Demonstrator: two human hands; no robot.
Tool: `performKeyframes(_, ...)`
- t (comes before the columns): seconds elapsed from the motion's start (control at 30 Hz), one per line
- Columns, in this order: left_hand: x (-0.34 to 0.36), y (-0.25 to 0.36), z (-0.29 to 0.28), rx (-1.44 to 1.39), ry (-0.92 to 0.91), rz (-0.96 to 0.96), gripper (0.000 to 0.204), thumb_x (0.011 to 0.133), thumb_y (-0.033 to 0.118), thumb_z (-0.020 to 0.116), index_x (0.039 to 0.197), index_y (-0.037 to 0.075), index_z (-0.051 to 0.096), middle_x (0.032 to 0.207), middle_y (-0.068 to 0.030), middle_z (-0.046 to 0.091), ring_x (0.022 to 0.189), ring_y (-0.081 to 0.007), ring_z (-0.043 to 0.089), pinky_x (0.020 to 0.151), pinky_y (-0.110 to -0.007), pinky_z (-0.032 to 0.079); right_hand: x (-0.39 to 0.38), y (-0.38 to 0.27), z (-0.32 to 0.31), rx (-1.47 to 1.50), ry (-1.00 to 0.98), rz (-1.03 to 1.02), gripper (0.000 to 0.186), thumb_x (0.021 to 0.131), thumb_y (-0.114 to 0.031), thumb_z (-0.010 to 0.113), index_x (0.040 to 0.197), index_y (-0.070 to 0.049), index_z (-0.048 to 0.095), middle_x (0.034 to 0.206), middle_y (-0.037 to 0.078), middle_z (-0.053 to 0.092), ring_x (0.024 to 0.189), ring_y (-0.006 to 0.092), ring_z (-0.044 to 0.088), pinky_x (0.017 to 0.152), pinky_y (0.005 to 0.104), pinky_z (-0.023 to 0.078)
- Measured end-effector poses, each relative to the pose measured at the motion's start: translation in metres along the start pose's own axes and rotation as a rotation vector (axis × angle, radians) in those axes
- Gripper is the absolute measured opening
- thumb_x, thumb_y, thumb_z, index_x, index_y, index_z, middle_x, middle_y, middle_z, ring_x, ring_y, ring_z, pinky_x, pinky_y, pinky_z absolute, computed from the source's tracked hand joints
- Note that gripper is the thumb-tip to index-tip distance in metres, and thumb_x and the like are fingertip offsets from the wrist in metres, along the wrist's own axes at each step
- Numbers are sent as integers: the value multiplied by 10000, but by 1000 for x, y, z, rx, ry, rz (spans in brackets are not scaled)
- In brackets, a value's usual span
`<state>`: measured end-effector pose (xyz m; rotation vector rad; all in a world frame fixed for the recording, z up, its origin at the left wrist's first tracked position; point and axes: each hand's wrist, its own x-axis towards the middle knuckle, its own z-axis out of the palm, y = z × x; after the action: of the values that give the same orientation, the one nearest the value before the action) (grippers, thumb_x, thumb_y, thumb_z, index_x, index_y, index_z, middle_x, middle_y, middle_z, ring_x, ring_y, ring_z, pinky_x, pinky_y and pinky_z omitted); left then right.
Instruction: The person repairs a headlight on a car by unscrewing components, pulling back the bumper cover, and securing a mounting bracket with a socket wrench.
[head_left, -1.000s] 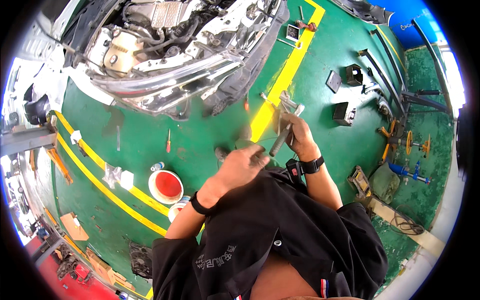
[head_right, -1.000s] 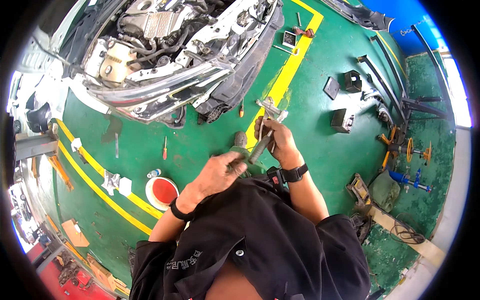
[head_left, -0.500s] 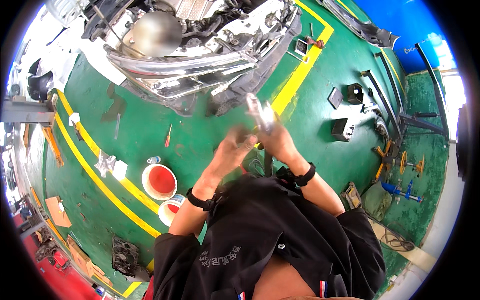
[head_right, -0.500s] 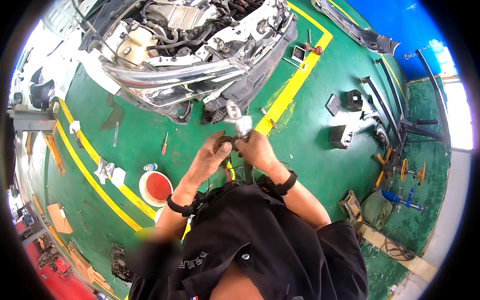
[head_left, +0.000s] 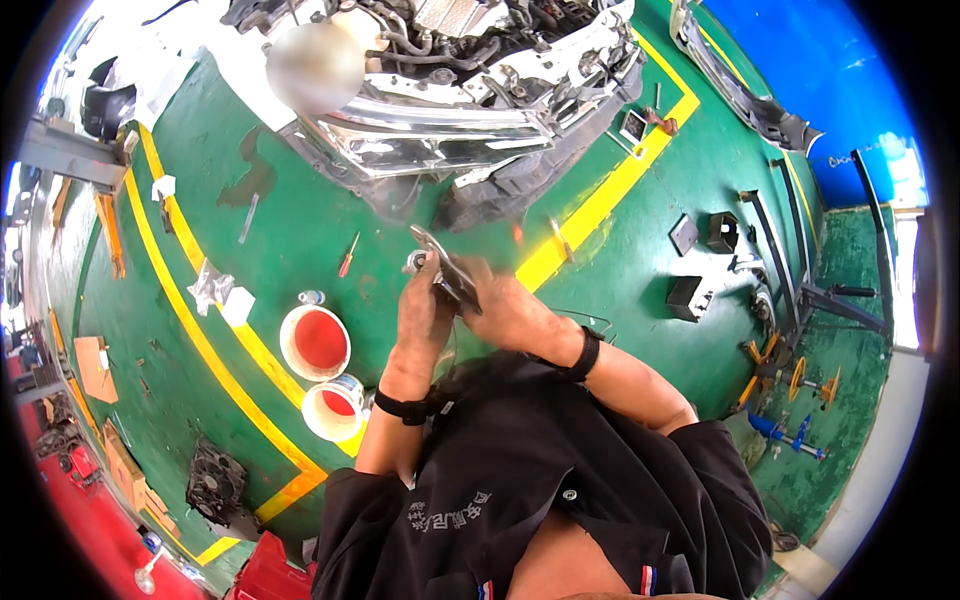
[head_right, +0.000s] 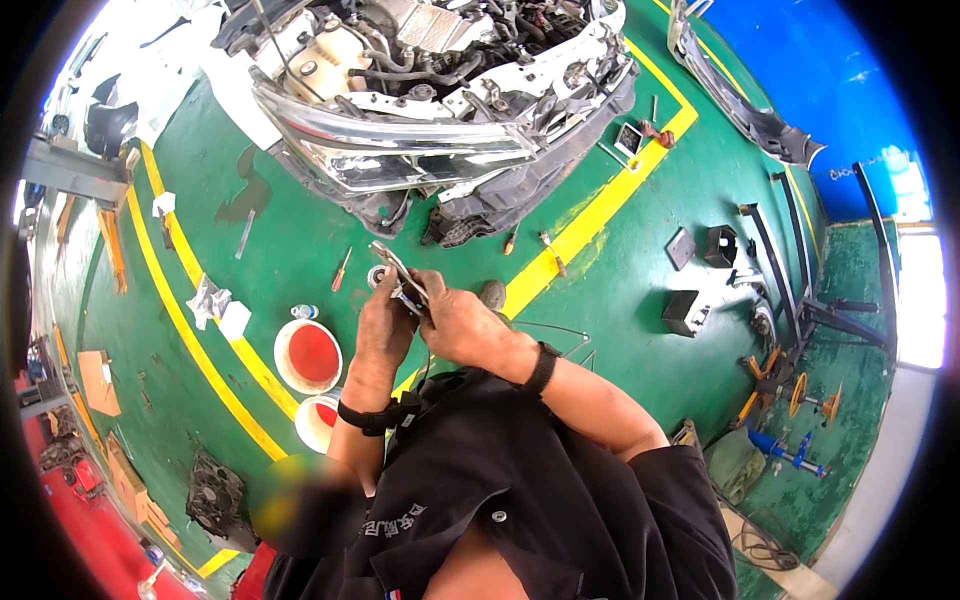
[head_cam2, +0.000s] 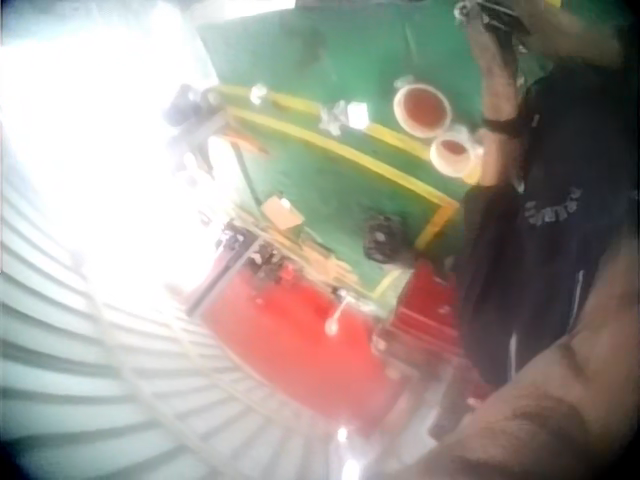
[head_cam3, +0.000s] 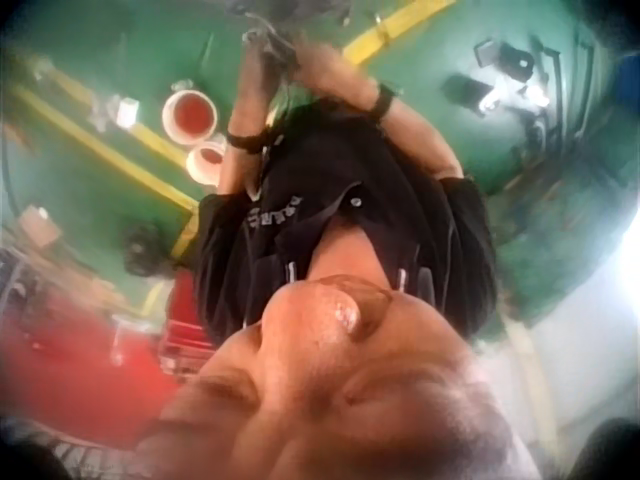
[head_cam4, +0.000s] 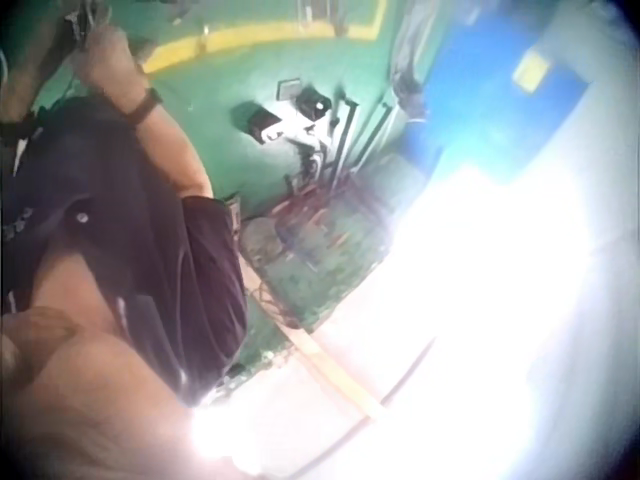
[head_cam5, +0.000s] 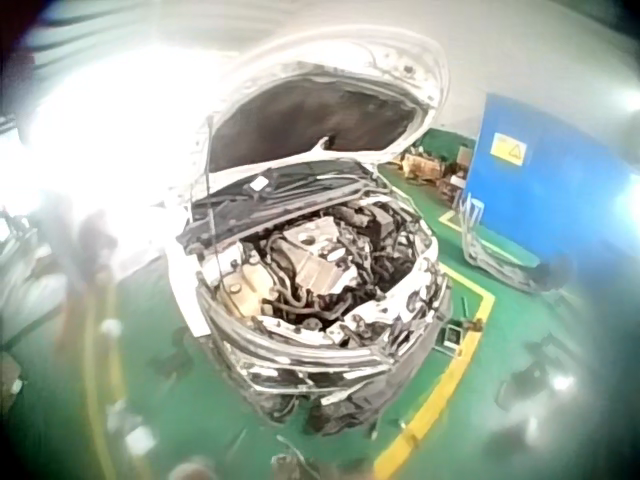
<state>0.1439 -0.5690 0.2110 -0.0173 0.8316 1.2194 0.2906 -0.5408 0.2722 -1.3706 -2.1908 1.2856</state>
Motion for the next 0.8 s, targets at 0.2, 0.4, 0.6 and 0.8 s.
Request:
performKeyframes(0.2,-21,27,-26,-34,143,206,204,966,245,623,992,47,586,871,-76,643,770,-210,632,751,-352,508,9,-10,17,-4,-11,-157,434,865,-143,651,1219,16,456,962,310,641,883,449,661,762,515,528)
performKeyframes(0.4,-66,77,-68,-167,300,412,113,943,122,644,912,69,549,769,-30,566,656,-142,550,653,-308,492,35,-20,-28,-30,-64,-199,317,902,-212,677,1127,1,605,1031,172,690,881,286,703,783,392,554)
performKeyframes(0.6,-106,103,-149,-252,382,542,109,925,74,609,914,88,501,716,-21,540,615,-142,540,639,-313,500,90,-35,-92,-18,84,-55,218,921,-163,667,1076,-9,665,808,93,696,735,130,645,684,296,523)
performKeyframes(0.8,-124,109,-174,-360,490,577,129,896,64,623,860,88,501,690,-11,514,588,-155,527,622,-323,487,211,3,-133,297,244,-112,197,940,-128,626,1050,30,666,849,66,716,726,101,683,637,244,531)
